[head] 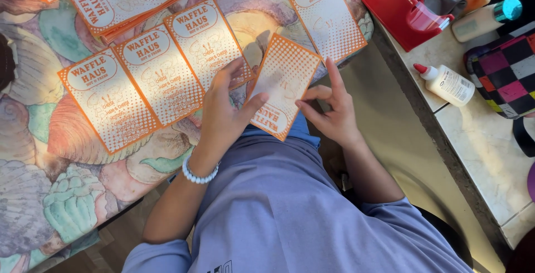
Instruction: The person applies glue to paper bags and folds them.
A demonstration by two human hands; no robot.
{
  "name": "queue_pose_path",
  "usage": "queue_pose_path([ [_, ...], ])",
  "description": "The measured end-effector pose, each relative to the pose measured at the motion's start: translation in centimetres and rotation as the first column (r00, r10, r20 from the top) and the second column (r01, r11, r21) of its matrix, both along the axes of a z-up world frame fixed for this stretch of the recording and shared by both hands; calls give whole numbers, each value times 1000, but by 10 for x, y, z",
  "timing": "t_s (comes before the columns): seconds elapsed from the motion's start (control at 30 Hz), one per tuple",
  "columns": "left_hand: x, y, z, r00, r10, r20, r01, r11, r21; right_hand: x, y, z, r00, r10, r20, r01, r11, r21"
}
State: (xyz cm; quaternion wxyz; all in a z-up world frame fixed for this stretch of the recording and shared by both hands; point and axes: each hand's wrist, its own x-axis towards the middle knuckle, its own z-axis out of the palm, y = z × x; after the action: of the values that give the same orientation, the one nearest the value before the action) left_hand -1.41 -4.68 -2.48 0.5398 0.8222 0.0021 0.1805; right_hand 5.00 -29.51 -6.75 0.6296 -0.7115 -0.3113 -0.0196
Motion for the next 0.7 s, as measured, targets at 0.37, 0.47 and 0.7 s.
queue_pose_path([
  [0.37,5,-24,8,999,33,25,-12,813,-582,9,-5,42,983,168,69,-175,977,120],
  [0.47,-2,-24,15,998,33,61,7,829,-559,-3,25,75,987,161,-9,-152,947,283],
  [0.7,-26,-10,42,987,152,54,-122,922,-367,-12,53,85,993,-117,-10,116,970,212],
])
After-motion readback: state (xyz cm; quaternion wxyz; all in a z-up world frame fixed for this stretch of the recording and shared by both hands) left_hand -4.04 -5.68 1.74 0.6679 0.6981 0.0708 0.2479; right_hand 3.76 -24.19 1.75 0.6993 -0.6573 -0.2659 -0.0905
